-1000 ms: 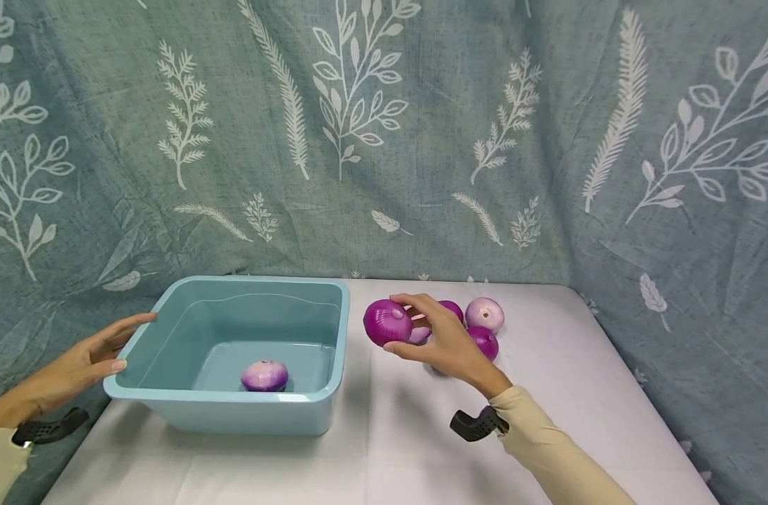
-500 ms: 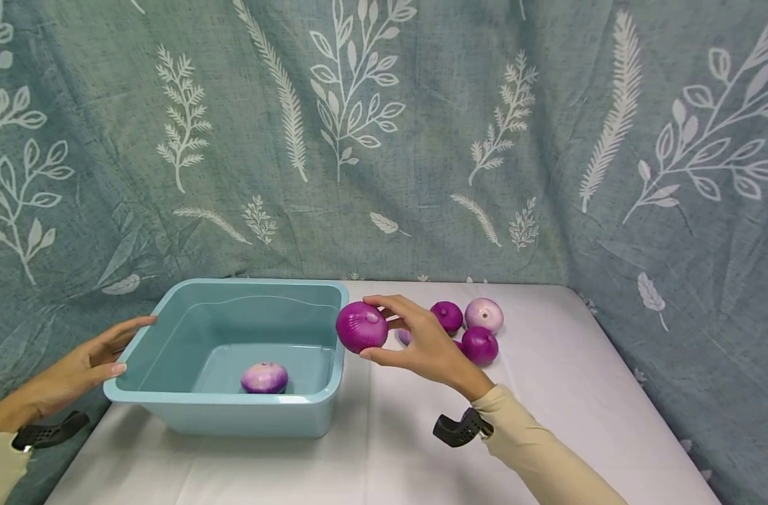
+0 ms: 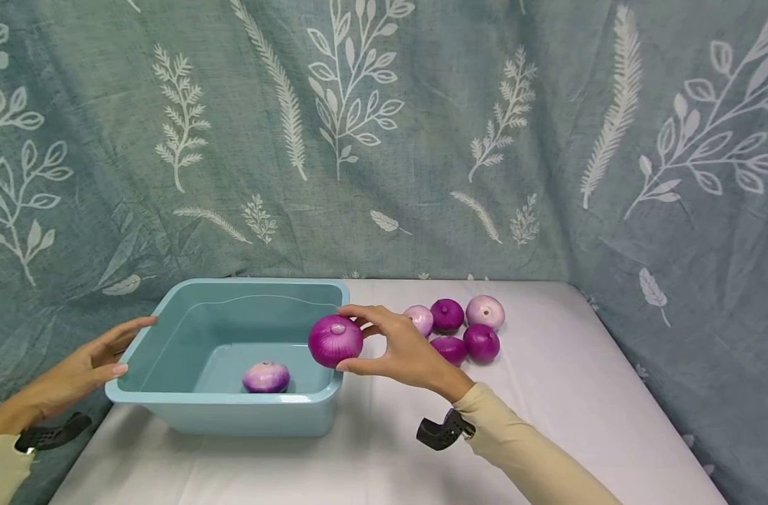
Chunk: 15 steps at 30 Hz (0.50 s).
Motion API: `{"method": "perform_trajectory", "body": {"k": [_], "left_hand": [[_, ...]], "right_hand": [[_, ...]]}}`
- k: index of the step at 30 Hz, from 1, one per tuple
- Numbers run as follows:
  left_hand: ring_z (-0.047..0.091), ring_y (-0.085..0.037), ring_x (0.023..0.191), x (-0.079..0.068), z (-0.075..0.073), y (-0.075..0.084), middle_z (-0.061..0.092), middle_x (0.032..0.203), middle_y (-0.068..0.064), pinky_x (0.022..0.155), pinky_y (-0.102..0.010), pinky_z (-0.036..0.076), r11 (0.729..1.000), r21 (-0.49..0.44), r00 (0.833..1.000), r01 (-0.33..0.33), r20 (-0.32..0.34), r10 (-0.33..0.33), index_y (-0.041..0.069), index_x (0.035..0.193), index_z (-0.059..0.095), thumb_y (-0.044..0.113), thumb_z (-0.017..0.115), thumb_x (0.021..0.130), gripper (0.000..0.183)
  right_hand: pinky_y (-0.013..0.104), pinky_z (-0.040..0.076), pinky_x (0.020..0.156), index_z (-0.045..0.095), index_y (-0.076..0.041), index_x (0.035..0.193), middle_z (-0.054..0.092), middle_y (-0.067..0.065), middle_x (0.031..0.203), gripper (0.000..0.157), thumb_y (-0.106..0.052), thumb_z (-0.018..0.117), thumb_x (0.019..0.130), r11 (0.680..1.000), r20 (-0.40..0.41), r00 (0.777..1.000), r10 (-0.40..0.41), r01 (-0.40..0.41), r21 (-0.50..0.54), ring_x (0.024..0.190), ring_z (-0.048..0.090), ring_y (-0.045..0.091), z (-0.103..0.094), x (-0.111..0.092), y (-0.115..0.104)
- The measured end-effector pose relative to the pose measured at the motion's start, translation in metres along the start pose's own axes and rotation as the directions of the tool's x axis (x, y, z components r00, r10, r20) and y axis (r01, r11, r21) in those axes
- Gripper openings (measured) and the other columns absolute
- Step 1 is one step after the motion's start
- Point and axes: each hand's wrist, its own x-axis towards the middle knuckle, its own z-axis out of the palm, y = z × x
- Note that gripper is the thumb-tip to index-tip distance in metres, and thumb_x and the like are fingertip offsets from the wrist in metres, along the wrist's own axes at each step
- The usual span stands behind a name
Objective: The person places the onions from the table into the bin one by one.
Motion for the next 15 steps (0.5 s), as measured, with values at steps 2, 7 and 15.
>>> {"method": "perform_trajectory", "body": {"k": [2,7,15], "left_hand": [[0.043,0.006,0.134,-0.0009,-0.0001,-0.0015,0.020,0.166,0.007,0.095,-0.032,0.052,1.000,-0.003,1.000,-0.003,0.002,0.003,0.021,0.167,0.012,0.002,0.044,0.109,0.069],[0.038,0.010,0.136,-0.0006,-0.0003,-0.0009,0.016,0.169,0.002,0.098,-0.034,0.049,1.000,0.023,1.000,0.011,-0.007,-0.010,0.024,0.167,0.013,0.003,0.045,0.109,0.069],[0.034,0.014,0.135,-0.0001,0.0008,-0.0013,0.012,0.170,0.001,0.102,-0.073,0.035,0.999,0.033,1.000,0.023,-0.020,-0.023,0.026,0.167,0.014,0.004,0.045,0.109,0.069]], "right_hand": [[0.034,0.053,0.098,0.057,-0.019,0.146,0.060,-0.007,0.141,0.072,-0.034,0.090,0.083,1.000,0.018,1.000,0.004,-0.004,0.000,0.114,0.065,0.015,0.0023,0.0007,-0.0005],[0.034,0.053,0.099,0.058,-0.022,0.146,0.060,-0.008,0.141,0.071,-0.036,0.089,0.083,1.000,0.031,0.999,0.016,-0.016,-0.001,0.115,0.065,0.013,0.0044,0.0007,-0.0009],[0.034,0.053,0.099,0.058,-0.014,0.145,0.062,0.003,0.140,0.067,-0.023,0.088,0.085,0.999,0.043,0.999,-0.018,0.017,0.030,0.116,0.066,0.020,0.0037,-0.0014,0.0062]]}}
